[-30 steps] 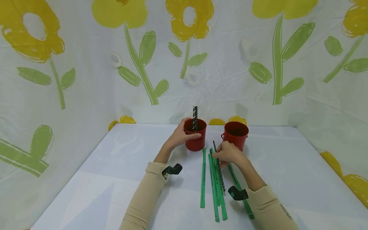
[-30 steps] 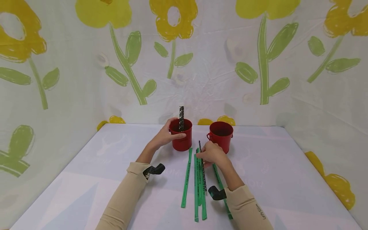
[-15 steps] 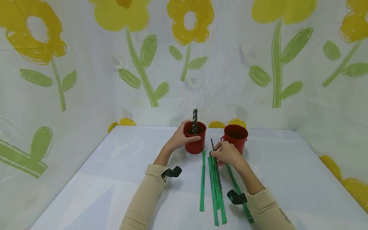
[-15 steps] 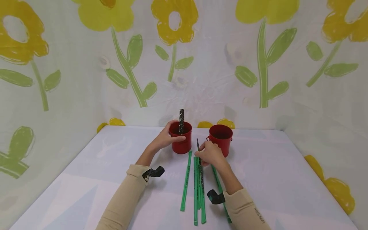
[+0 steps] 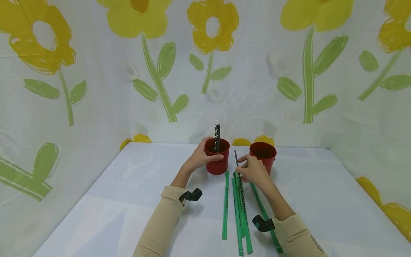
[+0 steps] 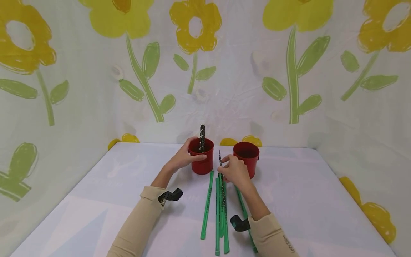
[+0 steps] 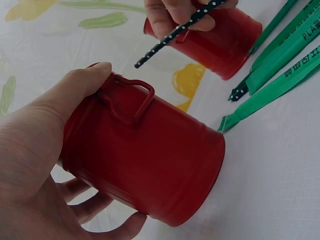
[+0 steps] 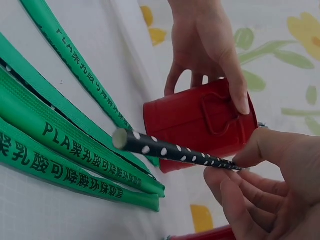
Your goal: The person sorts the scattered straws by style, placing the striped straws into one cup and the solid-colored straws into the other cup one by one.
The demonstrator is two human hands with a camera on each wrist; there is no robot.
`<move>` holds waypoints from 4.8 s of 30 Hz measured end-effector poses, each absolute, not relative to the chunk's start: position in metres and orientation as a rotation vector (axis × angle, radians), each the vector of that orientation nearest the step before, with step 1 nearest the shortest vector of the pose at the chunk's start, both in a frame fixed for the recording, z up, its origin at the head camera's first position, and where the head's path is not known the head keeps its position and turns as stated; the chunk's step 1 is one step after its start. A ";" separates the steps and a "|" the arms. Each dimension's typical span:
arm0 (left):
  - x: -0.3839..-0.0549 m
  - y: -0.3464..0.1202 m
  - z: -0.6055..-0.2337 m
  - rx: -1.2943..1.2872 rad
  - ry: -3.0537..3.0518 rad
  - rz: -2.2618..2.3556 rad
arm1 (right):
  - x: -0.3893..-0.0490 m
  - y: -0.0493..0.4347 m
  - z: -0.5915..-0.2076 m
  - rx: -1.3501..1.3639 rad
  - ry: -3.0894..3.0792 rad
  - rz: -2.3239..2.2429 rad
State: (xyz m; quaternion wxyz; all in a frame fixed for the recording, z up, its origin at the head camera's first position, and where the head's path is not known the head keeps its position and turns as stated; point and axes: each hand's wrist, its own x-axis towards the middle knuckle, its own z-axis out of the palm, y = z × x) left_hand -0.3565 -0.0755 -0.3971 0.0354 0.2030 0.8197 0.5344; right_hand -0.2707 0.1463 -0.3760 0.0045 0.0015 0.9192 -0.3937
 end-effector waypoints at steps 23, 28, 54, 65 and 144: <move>-0.352 -0.079 -0.397 0.631 2.500 1.653 | -0.276 0.139 -0.355 -0.327 3.048 -1.451; -0.342 -0.078 -0.382 0.638 2.471 1.637 | -0.279 0.138 -0.345 -0.351 3.079 -1.432; -0.326 -0.078 -0.363 0.662 2.465 1.618 | -0.290 0.133 -0.300 -0.460 3.121 -1.618; -0.329 -0.079 -0.363 0.648 2.442 1.612 | -0.296 0.128 -0.280 -0.484 3.136 -1.640; -0.353 -0.077 -0.398 0.658 2.519 1.639 | -0.298 0.129 -0.309 -0.489 2.988 -1.698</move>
